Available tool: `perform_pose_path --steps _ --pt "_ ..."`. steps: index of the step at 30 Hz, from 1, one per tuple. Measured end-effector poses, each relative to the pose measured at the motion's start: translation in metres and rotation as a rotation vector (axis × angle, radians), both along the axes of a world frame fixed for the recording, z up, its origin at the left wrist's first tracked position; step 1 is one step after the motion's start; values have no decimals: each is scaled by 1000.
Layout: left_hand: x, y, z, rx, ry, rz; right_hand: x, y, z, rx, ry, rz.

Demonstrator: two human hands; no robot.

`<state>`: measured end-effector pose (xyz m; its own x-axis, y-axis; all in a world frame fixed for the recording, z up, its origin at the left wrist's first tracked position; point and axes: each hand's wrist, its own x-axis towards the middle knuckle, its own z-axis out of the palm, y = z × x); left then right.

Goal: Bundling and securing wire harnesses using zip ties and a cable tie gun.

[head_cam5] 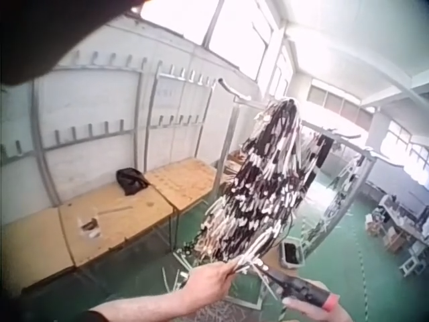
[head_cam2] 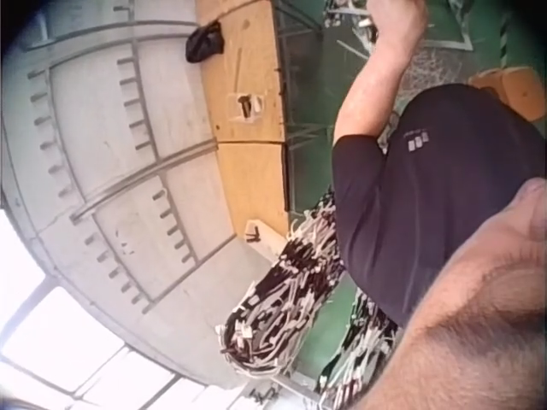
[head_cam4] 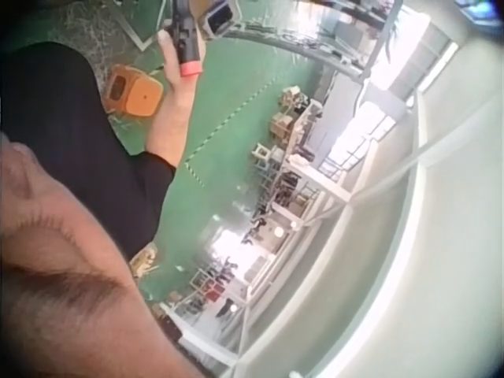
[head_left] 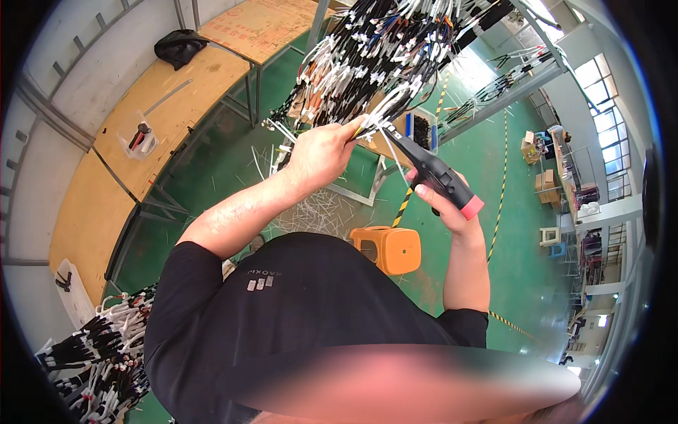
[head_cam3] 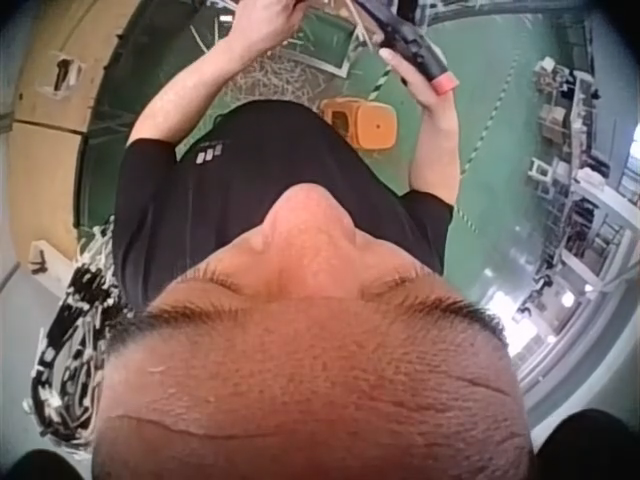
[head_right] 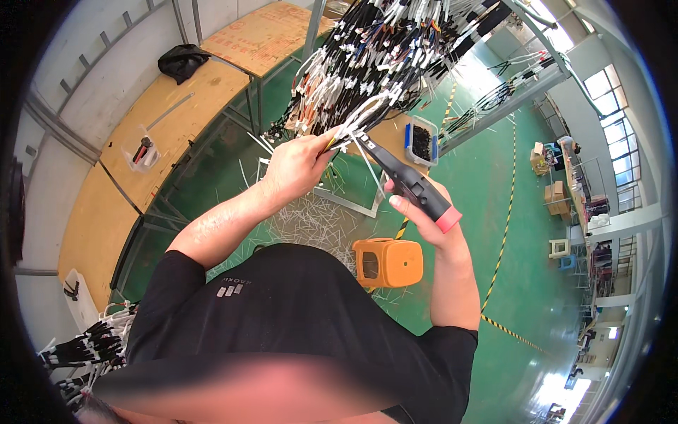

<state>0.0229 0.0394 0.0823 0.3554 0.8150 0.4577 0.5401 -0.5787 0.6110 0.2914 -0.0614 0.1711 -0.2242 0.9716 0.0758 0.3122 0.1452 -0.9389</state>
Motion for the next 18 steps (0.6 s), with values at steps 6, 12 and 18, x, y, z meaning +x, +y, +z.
perform_pose_path --steps 6,12,18 --pt "1 3 -1 25 -54 -29 3 -7 1 -67 -78 -16" --pt "-1 6 -5 10 -102 -75 5 -7 -1 -25 -142 -26" --pt "-3 4 1 27 -59 -57 -1 -9 -5 -41 -75 -45"
